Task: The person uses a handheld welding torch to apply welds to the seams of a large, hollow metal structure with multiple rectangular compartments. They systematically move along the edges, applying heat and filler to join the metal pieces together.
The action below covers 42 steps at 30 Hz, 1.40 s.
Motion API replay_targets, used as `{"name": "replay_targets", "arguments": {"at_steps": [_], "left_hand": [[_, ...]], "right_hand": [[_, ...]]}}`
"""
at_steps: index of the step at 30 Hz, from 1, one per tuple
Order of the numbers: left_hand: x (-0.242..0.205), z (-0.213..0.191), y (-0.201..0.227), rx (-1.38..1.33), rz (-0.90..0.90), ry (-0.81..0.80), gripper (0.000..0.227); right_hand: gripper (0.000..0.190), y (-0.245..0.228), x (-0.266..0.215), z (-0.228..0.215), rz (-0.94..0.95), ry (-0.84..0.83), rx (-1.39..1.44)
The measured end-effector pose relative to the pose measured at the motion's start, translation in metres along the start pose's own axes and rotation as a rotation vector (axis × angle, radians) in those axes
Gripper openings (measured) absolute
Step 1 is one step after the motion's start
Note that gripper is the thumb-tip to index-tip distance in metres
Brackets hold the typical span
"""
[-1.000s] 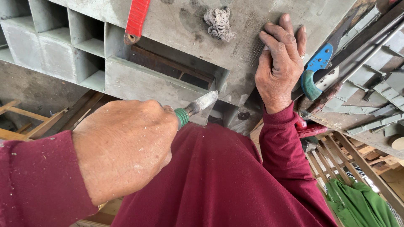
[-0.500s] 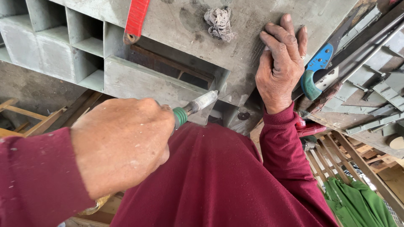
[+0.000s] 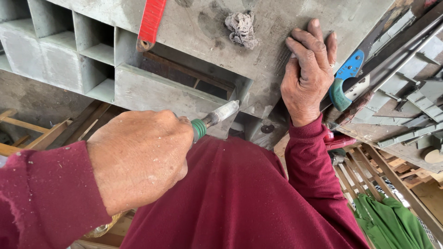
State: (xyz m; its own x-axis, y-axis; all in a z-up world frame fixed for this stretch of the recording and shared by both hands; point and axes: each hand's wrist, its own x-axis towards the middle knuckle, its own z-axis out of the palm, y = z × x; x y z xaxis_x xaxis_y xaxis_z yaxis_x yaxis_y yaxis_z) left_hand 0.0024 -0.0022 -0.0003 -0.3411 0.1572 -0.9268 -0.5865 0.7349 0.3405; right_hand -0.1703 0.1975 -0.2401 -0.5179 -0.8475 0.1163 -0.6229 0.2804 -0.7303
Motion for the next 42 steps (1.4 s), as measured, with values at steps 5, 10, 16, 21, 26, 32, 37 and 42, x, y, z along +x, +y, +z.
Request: {"name": "replay_targets", "arguments": {"at_steps": [5, 10, 16, 21, 26, 32, 37, 42], "left_hand": [[0.000, 0.003, 0.001, -0.020, -0.007, 0.000, 0.027], [-0.002, 0.005, -0.001, -0.039, -0.016, 0.026, 0.030], [-0.003, 0.008, -0.003, -0.039, 0.002, 0.064, 0.028], [-0.002, 0.010, -0.003, -0.018, 0.017, 0.077, 0.030], [-0.002, 0.008, -0.001, -0.007, 0.009, 0.035, 0.028], [-0.001, 0.009, 0.000, 0.011, 0.004, 0.026, 0.030], [-0.002, 0.009, 0.000, 0.009, 0.002, 0.028, 0.033], [-0.010, 0.004, -0.007, -0.081, -0.101, -0.071, 0.035]], "right_hand": [[0.033, 0.001, -0.002, -0.001, 0.005, -0.004, 0.004], [0.033, 0.002, -0.001, 0.001, -0.008, 0.004, 0.004], [0.033, 0.001, -0.001, 0.000, -0.001, -0.003, 0.001], [0.032, 0.001, 0.000, 0.000, -0.005, 0.003, 0.002], [0.032, 0.000, 0.000, -0.001, -0.004, 0.002, 0.008], [0.032, 0.000, -0.001, 0.000, -0.001, -0.002, 0.005], [0.033, 0.001, -0.001, -0.001, -0.008, -0.004, 0.003], [0.034, 0.001, -0.002, -0.002, -0.006, -0.012, 0.014]]}}
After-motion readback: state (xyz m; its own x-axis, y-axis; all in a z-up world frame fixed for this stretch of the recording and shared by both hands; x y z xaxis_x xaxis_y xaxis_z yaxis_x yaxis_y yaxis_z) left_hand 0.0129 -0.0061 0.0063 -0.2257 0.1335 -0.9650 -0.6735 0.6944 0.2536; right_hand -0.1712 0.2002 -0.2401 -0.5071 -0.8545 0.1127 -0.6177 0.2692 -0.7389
